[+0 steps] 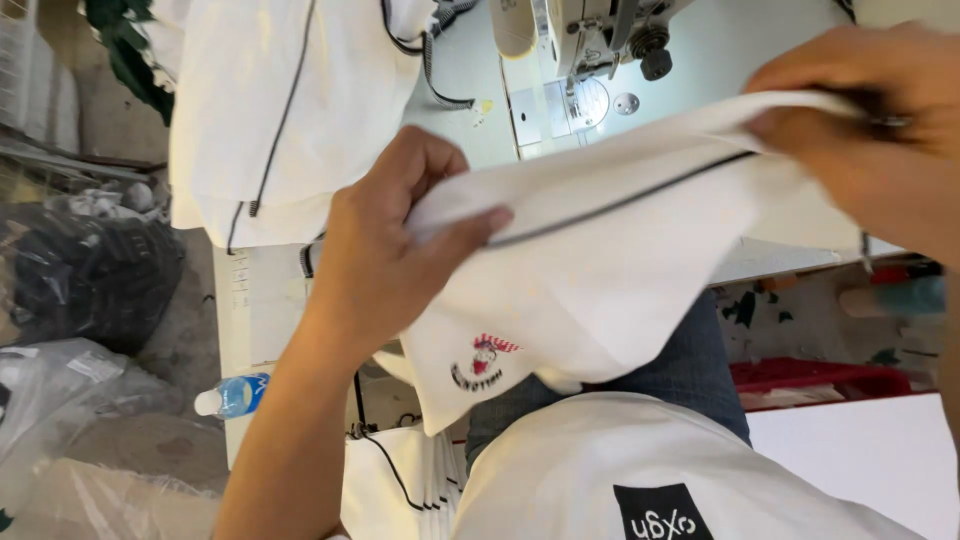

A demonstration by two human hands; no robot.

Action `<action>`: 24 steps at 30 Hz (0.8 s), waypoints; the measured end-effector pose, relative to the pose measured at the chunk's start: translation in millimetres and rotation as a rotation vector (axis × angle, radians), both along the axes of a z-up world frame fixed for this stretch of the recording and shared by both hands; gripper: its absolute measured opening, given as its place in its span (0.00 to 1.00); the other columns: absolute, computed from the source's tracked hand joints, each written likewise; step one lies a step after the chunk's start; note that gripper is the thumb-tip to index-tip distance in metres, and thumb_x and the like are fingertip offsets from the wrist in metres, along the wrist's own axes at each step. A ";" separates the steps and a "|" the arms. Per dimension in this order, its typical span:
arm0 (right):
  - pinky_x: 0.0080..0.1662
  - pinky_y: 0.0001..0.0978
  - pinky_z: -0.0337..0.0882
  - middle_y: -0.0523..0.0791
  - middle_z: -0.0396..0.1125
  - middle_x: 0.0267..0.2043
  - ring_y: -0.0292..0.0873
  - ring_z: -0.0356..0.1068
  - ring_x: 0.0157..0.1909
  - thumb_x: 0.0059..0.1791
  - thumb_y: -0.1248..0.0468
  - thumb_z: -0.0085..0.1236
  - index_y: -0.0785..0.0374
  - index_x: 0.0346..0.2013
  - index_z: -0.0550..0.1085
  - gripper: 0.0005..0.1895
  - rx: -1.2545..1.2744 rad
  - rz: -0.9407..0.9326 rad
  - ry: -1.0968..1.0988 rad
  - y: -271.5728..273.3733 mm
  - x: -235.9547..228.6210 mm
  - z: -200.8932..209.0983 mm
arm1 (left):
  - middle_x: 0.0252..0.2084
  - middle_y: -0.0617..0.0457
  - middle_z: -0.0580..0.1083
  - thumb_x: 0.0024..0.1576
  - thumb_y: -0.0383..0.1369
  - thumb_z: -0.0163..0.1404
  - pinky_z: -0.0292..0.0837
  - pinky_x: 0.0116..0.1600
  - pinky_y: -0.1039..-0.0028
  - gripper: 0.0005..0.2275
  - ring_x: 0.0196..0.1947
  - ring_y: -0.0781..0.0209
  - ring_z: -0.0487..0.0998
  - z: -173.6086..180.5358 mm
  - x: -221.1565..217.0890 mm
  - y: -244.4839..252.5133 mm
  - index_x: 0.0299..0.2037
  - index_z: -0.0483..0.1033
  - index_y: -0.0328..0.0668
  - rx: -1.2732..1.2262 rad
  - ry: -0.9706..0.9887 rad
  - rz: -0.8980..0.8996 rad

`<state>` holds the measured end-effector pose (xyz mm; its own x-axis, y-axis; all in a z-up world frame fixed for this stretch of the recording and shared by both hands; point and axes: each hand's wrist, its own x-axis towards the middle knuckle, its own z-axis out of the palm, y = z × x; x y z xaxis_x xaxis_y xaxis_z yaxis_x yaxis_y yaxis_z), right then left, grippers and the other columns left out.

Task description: Trimming loose threads from a white garment using small thread snips at a sewing machine workstation.

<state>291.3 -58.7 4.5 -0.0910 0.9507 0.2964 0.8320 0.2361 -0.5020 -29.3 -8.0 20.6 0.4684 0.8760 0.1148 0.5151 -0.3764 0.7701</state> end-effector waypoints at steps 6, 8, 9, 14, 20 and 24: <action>0.42 0.45 0.68 0.53 0.70 0.56 0.55 0.72 0.46 0.61 0.52 0.59 0.65 0.68 0.76 0.25 0.229 -0.205 -0.608 43.8 24.3 -121.7 | 0.58 0.46 0.71 0.54 0.39 0.59 0.69 0.51 0.54 0.25 0.52 0.44 0.71 -175.8 24.6 48.9 0.61 0.69 0.44 0.567 0.501 0.006; 0.45 0.42 0.69 0.48 0.72 0.59 0.46 0.73 0.52 0.55 0.58 0.59 0.61 0.65 0.77 0.24 0.295 -0.057 -0.614 41.2 14.4 -144.3 | 0.69 0.48 0.59 0.60 0.48 0.45 0.54 0.60 0.43 0.27 0.64 0.41 0.57 -177.2 21.9 52.7 0.69 0.59 0.49 0.449 0.593 -0.059; 0.47 0.39 0.70 0.44 0.74 0.62 0.38 0.75 0.58 0.49 0.65 0.60 0.57 0.62 0.78 0.25 0.330 0.091 -0.593 26.8 7.2 -161.4 | 0.79 0.50 0.47 0.66 0.56 0.30 0.40 0.69 0.32 0.30 0.76 0.37 0.43 -182.4 18.1 42.8 0.76 0.49 0.54 0.303 0.696 -0.147; 0.54 0.42 0.68 0.40 0.72 0.65 0.45 0.70 0.44 0.55 0.54 0.55 0.53 0.63 0.75 0.21 0.233 0.038 -0.688 67.6 30.4 -179.9 | 0.80 0.54 0.41 0.64 0.62 0.28 0.35 0.70 0.31 0.35 0.78 0.42 0.38 -182.1 -17.4 67.5 0.78 0.45 0.54 0.294 0.711 -0.074; 0.55 0.42 0.66 0.44 0.74 0.62 0.42 0.72 0.50 0.50 0.63 0.60 0.61 0.56 0.79 0.19 0.256 0.114 -0.561 65.6 7.7 -162.2 | 0.78 0.50 0.52 0.65 0.60 0.40 0.51 0.67 0.29 0.34 0.77 0.40 0.50 -185.1 -20.1 70.3 0.76 0.56 0.50 0.424 0.675 -0.022; 0.54 0.41 0.65 0.50 0.78 0.59 0.42 0.75 0.61 0.54 0.70 0.60 0.69 0.58 0.81 0.17 0.280 0.189 -0.401 66.2 -11.7 -158.4 | 0.68 0.50 0.67 0.61 0.52 0.57 0.60 0.62 0.47 0.26 0.64 0.46 0.65 -176.0 1.3 79.6 0.63 0.73 0.46 0.578 0.590 0.046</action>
